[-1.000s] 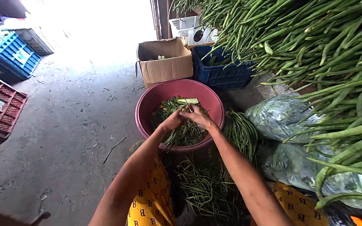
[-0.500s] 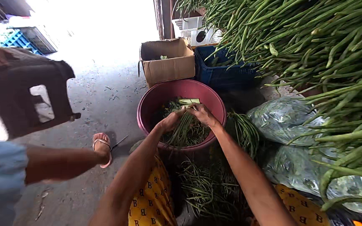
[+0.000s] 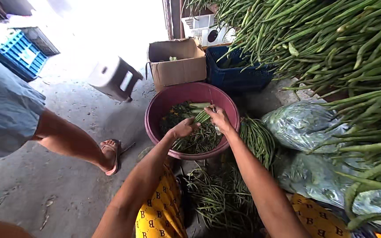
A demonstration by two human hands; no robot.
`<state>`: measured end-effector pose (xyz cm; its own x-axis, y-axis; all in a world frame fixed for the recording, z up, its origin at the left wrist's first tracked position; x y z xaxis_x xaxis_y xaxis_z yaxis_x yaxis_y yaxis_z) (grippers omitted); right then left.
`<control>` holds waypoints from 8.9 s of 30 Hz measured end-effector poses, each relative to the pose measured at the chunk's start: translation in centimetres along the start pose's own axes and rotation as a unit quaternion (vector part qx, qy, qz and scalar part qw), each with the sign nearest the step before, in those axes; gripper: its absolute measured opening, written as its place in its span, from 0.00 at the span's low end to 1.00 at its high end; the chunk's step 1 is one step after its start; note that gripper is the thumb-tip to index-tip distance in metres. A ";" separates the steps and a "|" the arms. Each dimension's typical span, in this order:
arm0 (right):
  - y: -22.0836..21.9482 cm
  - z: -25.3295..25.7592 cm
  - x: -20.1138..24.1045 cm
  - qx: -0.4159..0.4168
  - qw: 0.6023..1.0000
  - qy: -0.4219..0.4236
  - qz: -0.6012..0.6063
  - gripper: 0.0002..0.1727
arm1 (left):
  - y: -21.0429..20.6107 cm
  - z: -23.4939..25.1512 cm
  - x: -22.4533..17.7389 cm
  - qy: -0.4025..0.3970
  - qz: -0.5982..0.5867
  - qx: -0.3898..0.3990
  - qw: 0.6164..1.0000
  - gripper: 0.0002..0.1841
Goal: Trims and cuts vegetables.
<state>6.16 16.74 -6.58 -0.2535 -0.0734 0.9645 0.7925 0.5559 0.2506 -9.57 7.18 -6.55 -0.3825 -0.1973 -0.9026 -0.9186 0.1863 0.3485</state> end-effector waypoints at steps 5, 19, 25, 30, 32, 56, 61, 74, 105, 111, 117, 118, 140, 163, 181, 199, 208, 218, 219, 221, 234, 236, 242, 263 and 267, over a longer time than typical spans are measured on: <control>-0.8 0.2 -2.9 -0.023 0.990 -0.080 0.117 0.27 | 0.4 0.2 0.5 0.016 -0.016 -0.056 0.998 0.18; -4.3 -1.1 -1.1 0.062 0.976 -0.153 -0.143 0.46 | -0.6 0.6 -0.2 0.015 0.170 -0.082 0.982 0.18; -4.6 -0.7 -0.9 0.032 0.977 -0.151 -0.149 0.47 | -0.8 0.7 -0.2 0.000 0.207 -0.098 0.973 0.16; -4.8 -0.8 -1.6 0.015 0.982 -0.140 -0.123 0.44 | -1.2 0.8 -0.3 0.033 0.242 -0.093 0.965 0.16; -5.0 -0.9 -1.7 0.011 0.983 -0.137 -0.120 0.43 | -1.2 0.9 -0.1 0.040 0.266 -0.091 0.959 0.16; -1.1 -0.4 -0.3 0.119 0.992 0.034 -0.003 0.10 | -0.6 0.3 -0.5 -0.045 -0.128 0.016 0.991 0.21; -1.8 -0.2 -0.9 0.109 0.994 0.012 -0.020 0.14 | -0.8 0.3 -0.3 -0.025 -0.089 0.016 0.996 0.29; -0.1 0.3 -1.5 -0.015 1.000 -0.016 -0.018 0.17 | -0.1 0.5 0.5 0.035 0.111 0.003 0.993 0.21; -5.6 -1.1 -1.2 0.051 0.980 -0.178 0.074 0.33 | -0.4 0.5 -0.5 0.078 0.319 -0.084 0.941 0.18; -3.5 -0.6 -0.4 0.086 0.968 -0.206 0.117 0.33 | 0.1 0.7 0.0 0.025 0.146 -0.074 0.986 0.23; -3.3 0.0 -0.9 0.093 0.995 -0.043 -0.006 0.20 | -0.6 0.5 -0.4 -0.024 0.085 0.002 0.996 0.26; -3.1 0.0 -0.9 0.087 0.996 -0.030 -0.014 0.19 | -0.5 0.5 -0.5 -0.021 0.055 0.010 0.998 0.27; -0.9 -1.8 -4.2 -0.126 0.990 -0.062 0.030 0.22 | -1.8 0.8 -0.7 -0.007 0.283 0.007 0.959 0.24; -0.3 -18.3 -10.9 0.041 0.992 -0.042 -0.115 0.25 | -11.5 -0.8 -0.8 0.103 0.405 0.393 0.819 0.15; -0.7 -14.8 -8.7 -0.134 0.899 0.033 0.415 0.28 | -8.3 -0.3 -2.4 0.069 0.031 0.308 0.948 0.11; -1.2 -2.3 -2.3 -0.148 0.945 -0.079 0.282 0.09 | -3.0 1.0 -3.0 0.003 0.168 0.024 0.986 0.20; -3.3 -2.3 -3.8 -0.070 0.961 -0.144 0.223 0.32 | -0.9 1.1 -2.2 0.052 0.110 -0.119 0.985 0.20; -4.3 -1.1 -1.7 0.064 0.987 -0.141 -0.049 0.41 | -1.5 0.1 -2.4 0.032 0.278 -0.137 0.950 0.15; -4.0 -1.3 -1.2 0.066 0.986 -0.145 -0.054 0.42 | -1.5 -0.2 -2.5 0.023 0.275 -0.146 0.950 0.15; -3.9 -1.5 -0.9 0.063 0.987 -0.141 -0.047 0.42 | -1.6 -0.7 -2.5 -0.001 0.274 -0.167 0.947 0.13; -3.6 0.7 -1.0 0.114 0.969 -0.204 0.084 0.32 | -1.0 1.1 -1.3 0.093 0.332 -0.147 0.927 0.16; -2.5 0.8 -1.7 0.123 0.958 -0.229 0.120 0.34 | -1.9 0.6 -1.1 0.124 0.304 -0.103 0.939 0.17; 1.5 -1.8 -9.0 -0.013 0.971 -0.237 0.019 0.40 | -8.2 0.3 0.9 0.128 0.190 0.212 0.950 0.28; 1.1 -5.0 -16.4 -0.041 0.938 -0.282 -0.195 0.29 | -6.7 13.2 18.6 0.250 0.340 0.143 0.895 0.32; 1.0 -5.0 -16.3 -0.048 0.940 -0.274 -0.198 0.27 | -5.3 13.7 18.3 0.249 0.393 0.206 0.861 0.23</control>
<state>13.90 14.37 -21.62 -0.7660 0.1922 0.6135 0.6152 0.4961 0.6127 -10.33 15.75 -28.33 -0.9590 -0.2237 -0.1740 -0.2834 0.7551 0.5912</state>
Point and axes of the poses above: each hand's wrist, its own z-axis towards the middle knuckle, its own y-axis out of the back of the hand, x = y × z, the point moved 2 cm from there along z, towards the middle knuckle, and after that the axes turned 3 degrees about x, right-handed, at the moved point
